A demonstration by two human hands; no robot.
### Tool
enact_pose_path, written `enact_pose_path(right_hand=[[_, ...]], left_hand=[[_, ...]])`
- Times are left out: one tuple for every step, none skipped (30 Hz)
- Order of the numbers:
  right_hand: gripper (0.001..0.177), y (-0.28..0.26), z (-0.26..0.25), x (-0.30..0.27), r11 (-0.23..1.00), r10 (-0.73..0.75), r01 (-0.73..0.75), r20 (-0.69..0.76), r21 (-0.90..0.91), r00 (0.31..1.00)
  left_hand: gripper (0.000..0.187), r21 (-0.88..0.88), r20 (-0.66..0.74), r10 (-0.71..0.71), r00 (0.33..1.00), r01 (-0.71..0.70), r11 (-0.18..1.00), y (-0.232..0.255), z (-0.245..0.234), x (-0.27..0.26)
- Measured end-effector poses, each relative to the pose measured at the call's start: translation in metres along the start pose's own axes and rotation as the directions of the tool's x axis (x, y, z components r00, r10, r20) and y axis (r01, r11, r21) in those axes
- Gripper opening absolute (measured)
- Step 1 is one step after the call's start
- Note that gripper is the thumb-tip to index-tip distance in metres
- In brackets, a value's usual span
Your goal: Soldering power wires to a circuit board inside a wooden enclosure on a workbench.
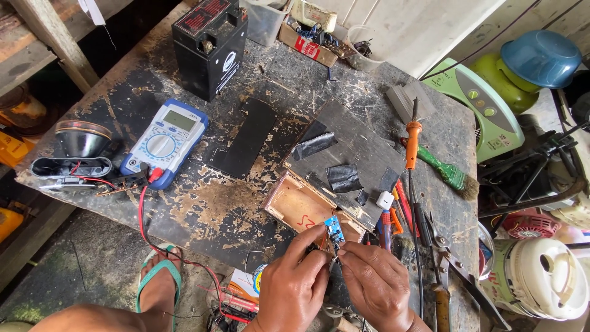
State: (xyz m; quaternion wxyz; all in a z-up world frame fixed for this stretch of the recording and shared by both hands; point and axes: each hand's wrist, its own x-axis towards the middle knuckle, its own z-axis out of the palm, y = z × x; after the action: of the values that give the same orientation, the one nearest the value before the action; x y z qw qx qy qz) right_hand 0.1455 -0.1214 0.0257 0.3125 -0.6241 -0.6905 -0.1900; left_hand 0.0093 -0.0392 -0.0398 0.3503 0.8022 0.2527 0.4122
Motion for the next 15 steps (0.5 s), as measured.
enact_pose_path(right_hand=[[0.009,0.0005,0.0000,-0.0006,1.000,-0.008,0.008,0.003,-0.011,1.000],[0.009,0.0007,0.0001,-0.0011,1.000,-0.010,0.010,0.004,-0.010,1.000],[0.008,0.0006,0.0002,-0.0017,1.000,-0.016,0.016,0.004,-0.024,1.000],[0.008,0.0006,0.0002,-0.0024,0.999,-0.022,0.022,0.005,-0.038,1.000],[0.008,0.0001,0.0003,-0.0026,0.999,-0.023,0.023,0.005,-0.038,1.000],[0.008,-0.0003,0.0003,-0.0029,0.999,-0.018,0.018,0.006,-0.043,1.000],[0.007,-0.0009,0.0003,-0.0034,0.999,-0.012,0.013,0.007,-0.048,1.000],[0.007,-0.0014,0.0005,-0.0026,0.999,-0.013,0.013,0.008,-0.048,1.000],[0.006,-0.0018,0.0009,-0.0017,0.999,-0.012,0.013,0.003,-0.049,1.000],[0.006,-0.0021,0.0012,-0.0008,0.999,-0.012,0.012,-0.001,-0.051,1.000],[0.006,-0.0018,0.0013,-0.0013,0.999,-0.013,0.013,-0.001,-0.050,1.000],[0.006,-0.0014,0.0012,-0.0018,0.999,-0.015,0.015,0.004,-0.050,1.000],[0.006,-0.0007,0.0013,-0.0020,0.999,-0.018,0.018,0.009,-0.051,1.000],[0.006,-0.0002,0.0012,-0.0022,0.999,-0.019,0.019,0.009,-0.051,1.000],[0.007,-0.0001,0.0010,-0.0028,0.999,-0.016,0.017,0.015,-0.049,1.000]], left_hand=[[0.014,-0.007,-0.001,0.003,1.000,-0.003,1.000,-0.0001,0.0001,-0.0001],[0.014,-0.007,-0.003,0.002,1.000,-0.002,1.000,-0.0003,0.0002,-0.0002],[0.014,-0.012,0.004,0.000,1.000,0.000,1.000,-0.0004,0.0001,-0.0005],[0.013,-0.016,0.011,-0.002,1.000,0.002,1.000,-0.0005,0.0001,-0.0008],[0.013,-0.016,0.010,-0.002,1.000,0.002,1.000,-0.0008,0.0010,-0.0010],[0.014,-0.001,-0.003,0.000,1.000,0.000,1.000,-0.0010,0.0019,-0.0012],[0.015,0.014,-0.017,0.002,1.000,-0.001,1.000,-0.0011,0.0028,-0.0016],[0.015,0.014,-0.017,0.001,1.000,-0.001,1.000,-0.0006,0.0022,-0.0016],[0.015,0.010,-0.014,-0.006,1.000,0.006,1.000,-0.0003,0.0018,-0.0013],[0.015,0.005,-0.010,-0.013,1.000,0.013,1.000,0.0002,0.0013,-0.0010],[0.015,0.005,-0.010,-0.013,1.000,0.013,1.000,-0.0005,0.0020,-0.0018],[0.015,0.004,0.000,-0.022,1.000,0.022,1.000,-0.0012,0.0027,-0.0027],[0.016,0.004,0.010,-0.031,0.999,0.031,1.000,-0.0019,0.0035,-0.0030],[0.016,0.004,0.009,-0.030,1.000,0.030,1.000,-0.0014,0.0030,-0.0019],[0.016,0.012,-0.009,-0.017,1.000,0.017,1.000,-0.0008,0.0024,-0.0013]])
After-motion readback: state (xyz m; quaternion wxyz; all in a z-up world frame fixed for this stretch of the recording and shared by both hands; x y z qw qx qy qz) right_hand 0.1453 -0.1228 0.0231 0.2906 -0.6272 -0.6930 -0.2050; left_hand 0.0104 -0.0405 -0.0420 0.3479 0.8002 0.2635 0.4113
